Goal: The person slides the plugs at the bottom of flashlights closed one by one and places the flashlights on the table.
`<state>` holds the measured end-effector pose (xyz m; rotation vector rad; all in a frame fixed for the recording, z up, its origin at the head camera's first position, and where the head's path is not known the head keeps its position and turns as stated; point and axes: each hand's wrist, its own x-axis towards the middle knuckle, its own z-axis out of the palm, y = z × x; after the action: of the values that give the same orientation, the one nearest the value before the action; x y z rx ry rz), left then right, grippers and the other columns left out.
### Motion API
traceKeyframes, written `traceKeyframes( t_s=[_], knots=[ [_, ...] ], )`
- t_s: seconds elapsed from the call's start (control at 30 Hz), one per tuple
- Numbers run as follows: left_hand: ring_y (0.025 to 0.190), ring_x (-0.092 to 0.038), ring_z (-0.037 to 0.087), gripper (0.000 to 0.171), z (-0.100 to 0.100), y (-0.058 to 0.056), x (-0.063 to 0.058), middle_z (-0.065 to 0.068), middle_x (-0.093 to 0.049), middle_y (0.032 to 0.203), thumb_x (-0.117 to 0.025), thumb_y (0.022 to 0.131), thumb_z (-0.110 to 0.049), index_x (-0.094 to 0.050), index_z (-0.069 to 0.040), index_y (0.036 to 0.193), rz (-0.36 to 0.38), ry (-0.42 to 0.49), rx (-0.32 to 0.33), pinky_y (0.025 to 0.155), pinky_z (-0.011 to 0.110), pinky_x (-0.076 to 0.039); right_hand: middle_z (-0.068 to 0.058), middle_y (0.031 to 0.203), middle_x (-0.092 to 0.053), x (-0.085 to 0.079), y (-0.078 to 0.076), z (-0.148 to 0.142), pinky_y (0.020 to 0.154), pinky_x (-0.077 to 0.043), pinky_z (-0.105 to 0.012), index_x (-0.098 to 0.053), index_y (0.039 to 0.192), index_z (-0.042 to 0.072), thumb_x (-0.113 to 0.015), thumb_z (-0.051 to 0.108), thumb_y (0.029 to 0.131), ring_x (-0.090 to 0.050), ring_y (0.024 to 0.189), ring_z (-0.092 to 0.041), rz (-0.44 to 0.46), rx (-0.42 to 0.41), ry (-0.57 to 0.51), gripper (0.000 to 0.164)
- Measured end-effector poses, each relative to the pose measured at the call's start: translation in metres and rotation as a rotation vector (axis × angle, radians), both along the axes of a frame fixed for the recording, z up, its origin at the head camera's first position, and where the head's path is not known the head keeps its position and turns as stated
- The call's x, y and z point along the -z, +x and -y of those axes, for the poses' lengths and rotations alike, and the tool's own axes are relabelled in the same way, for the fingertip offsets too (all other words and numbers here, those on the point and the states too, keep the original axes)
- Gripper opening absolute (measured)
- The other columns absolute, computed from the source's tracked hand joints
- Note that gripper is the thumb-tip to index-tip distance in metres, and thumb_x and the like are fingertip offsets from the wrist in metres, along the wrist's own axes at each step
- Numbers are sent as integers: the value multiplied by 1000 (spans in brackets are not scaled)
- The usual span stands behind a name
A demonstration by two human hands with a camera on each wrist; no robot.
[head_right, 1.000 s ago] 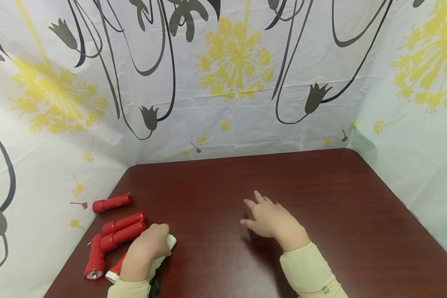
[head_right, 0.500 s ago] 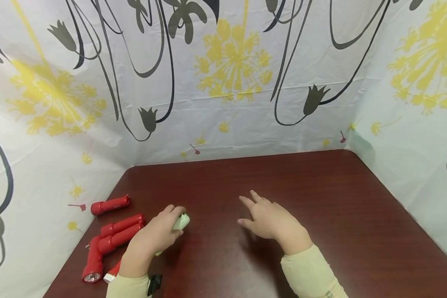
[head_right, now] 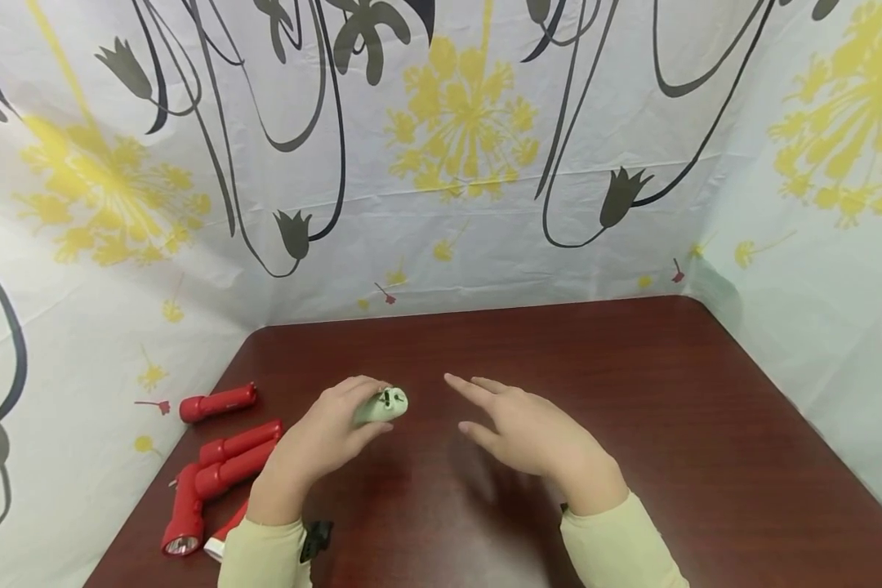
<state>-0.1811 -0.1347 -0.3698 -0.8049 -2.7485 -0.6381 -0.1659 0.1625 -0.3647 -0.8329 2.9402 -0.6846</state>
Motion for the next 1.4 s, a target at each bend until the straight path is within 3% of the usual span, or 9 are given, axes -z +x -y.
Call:
traceKeyframes(
  t_s=[0.17,0.27,0.4,0.5,0.87,1.23,1.4],
  knots=[
    [96,-62,14,36,-3,-1,2,1,-71,111,-79,95,-23,-69,-11,128,30,99,120,83,32,-57,6,163,-52,0,5,2,117,-49,-52,-33,165,41,-64,38,107,-56,148,-22,-75,-52,-53,66],
    [94,-61,12,33,-6,-2,4,-1,-69,108,-74,100,-26,-66,-13,129,75,151,171,83,29,-57,9,161,-53,-2,7,4,117,-50,-48,-33,165,42,-64,38,107,-57,147,-18,-109,-78,-73,66],
    [95,-60,12,29,-10,-2,4,-3,-64,106,-69,103,-26,-61,-14,128,156,181,156,87,32,-57,11,159,-56,-6,10,6,116,-51,-46,-34,164,42,-66,39,106,-58,145,-14,-158,-95,-84,67],
    [94,-58,12,27,-13,-2,3,-2,-60,104,-67,104,-25,-59,-13,127,177,196,144,86,31,-56,14,157,-56,-8,11,7,116,-51,-44,-35,164,43,-67,39,105,-58,144,-12,-181,-96,-79,67],
    [80,-60,8,23,-25,-5,7,-12,-63,93,-74,99,-37,-63,-26,116,189,250,169,69,24,-55,13,155,-59,-9,15,12,112,-54,-45,-37,164,41,-67,37,105,-63,139,-13,-180,-100,-81,66],
    [82,-60,7,28,-27,-2,3,-13,-64,95,-78,97,-38,-67,-26,120,147,209,154,69,23,-55,12,154,-60,-7,16,15,112,-54,-45,-39,164,39,-65,38,107,-63,138,-14,-146,-108,-81,62],
    [78,-58,7,22,-27,0,2,-12,-60,89,-76,98,-36,-64,-24,113,128,208,165,67,23,-54,12,155,-59,-6,16,17,112,-54,-45,-37,164,41,-65,37,107,-63,138,-14,-141,-116,-85,64]
  ],
)
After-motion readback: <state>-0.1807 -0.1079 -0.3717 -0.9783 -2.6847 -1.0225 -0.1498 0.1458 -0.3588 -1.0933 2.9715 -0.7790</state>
